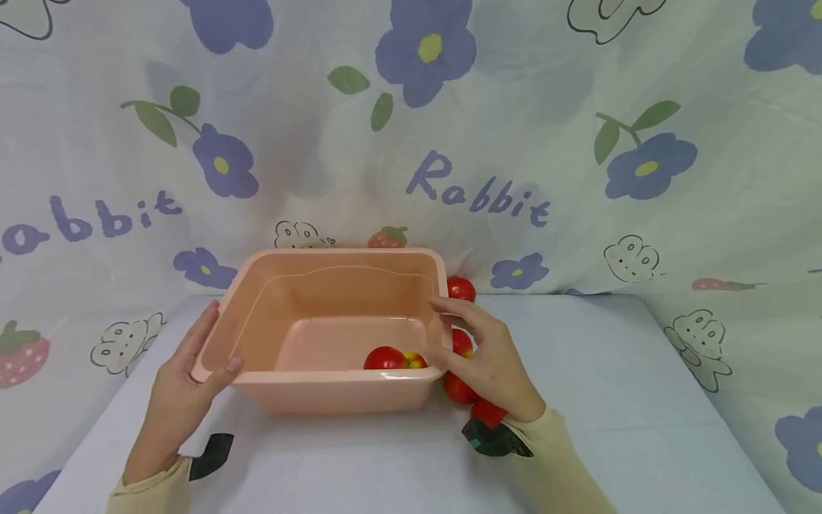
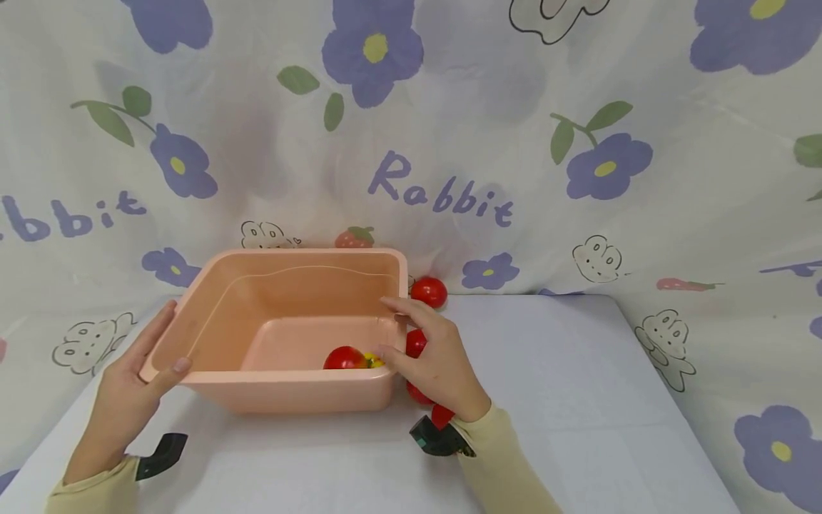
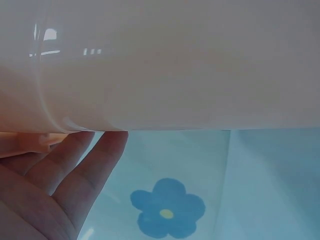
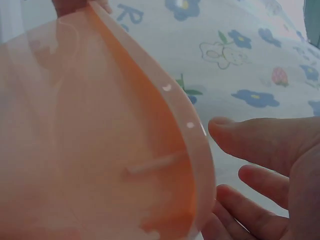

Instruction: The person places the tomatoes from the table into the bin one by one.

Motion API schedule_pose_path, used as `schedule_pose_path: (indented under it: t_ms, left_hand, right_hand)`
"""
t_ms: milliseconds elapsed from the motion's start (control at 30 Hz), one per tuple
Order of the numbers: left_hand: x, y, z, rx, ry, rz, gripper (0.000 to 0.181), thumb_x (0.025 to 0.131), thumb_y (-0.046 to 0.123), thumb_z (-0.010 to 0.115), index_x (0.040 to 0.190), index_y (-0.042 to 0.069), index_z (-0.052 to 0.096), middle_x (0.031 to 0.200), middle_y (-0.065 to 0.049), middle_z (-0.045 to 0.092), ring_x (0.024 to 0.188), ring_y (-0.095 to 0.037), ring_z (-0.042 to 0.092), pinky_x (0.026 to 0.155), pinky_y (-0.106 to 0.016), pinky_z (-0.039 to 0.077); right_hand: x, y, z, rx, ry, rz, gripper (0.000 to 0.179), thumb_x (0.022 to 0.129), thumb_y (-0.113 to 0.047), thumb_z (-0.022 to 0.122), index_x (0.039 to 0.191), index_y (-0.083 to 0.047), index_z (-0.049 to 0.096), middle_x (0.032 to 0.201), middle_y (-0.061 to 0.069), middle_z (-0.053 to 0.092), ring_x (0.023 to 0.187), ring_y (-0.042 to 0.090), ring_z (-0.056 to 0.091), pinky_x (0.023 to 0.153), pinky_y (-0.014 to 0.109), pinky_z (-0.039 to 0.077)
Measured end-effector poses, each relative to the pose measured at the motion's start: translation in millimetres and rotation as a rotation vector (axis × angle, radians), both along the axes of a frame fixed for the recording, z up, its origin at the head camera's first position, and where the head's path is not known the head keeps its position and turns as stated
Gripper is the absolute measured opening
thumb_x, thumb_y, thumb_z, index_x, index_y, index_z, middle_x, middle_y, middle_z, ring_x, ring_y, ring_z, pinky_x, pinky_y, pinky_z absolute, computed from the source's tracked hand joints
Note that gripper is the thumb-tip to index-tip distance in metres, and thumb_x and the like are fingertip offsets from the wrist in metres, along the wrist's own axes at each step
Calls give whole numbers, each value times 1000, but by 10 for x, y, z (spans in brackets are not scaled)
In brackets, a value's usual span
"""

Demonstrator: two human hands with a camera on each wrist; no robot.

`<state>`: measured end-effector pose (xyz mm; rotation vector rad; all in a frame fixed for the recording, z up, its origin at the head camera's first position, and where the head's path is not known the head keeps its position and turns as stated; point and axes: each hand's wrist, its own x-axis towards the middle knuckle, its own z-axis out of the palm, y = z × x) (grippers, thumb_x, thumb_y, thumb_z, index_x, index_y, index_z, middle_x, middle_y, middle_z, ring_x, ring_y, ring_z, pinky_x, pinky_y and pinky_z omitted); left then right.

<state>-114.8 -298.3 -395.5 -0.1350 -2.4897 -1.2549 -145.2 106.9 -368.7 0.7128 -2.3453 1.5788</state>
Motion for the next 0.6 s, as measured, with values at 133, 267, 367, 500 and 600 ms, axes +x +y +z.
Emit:
schedule_pose_path:
  t_ms: [133,267,367,500,600]
  left_hand:
    - [0,-1,6,2,-4,-2,84,92,9,72,160,31,27,162,3,31,120,14,41,85,0,39]
    - [2,-6,27,-2,-19,9,84,93,11,72,160,32,26,163,2,31,120,14,40,84,0,40]
    - [0,-7,33,-9,-36,25,84,93,14,72,160,33,25,163,-1,31,120,13,41,83,-1,41]
    - [-11,1,23,-11,-60,32,84,94,16,72,160,35,23,163,-3,30,123,9,42,81,-2,42]
    - [-15,6,22,-8,-59,28,85,94,16,72,160,35,23,164,-2,29,125,9,41,82,-2,42]
  right_hand:
    - [-42,71,11,-46,27,-19,59,81,-7,84,136,-10,61,135,3,63,118,20,61,103,41,49]
    - [-95,120,0,-88,44,-23,55,84,-8,82,134,-9,62,133,4,64,116,21,62,105,40,48]
    - [-127,149,-22,-100,24,-30,54,85,-11,82,134,-9,62,132,4,64,116,24,62,105,42,48]
    - [-162,191,-51,-85,-12,-73,54,84,-12,82,134,-10,62,132,1,64,118,28,61,103,41,49]
    - [-220,221,-81,-83,-29,-93,55,84,-12,82,135,-10,62,132,3,64,119,28,61,101,37,50]
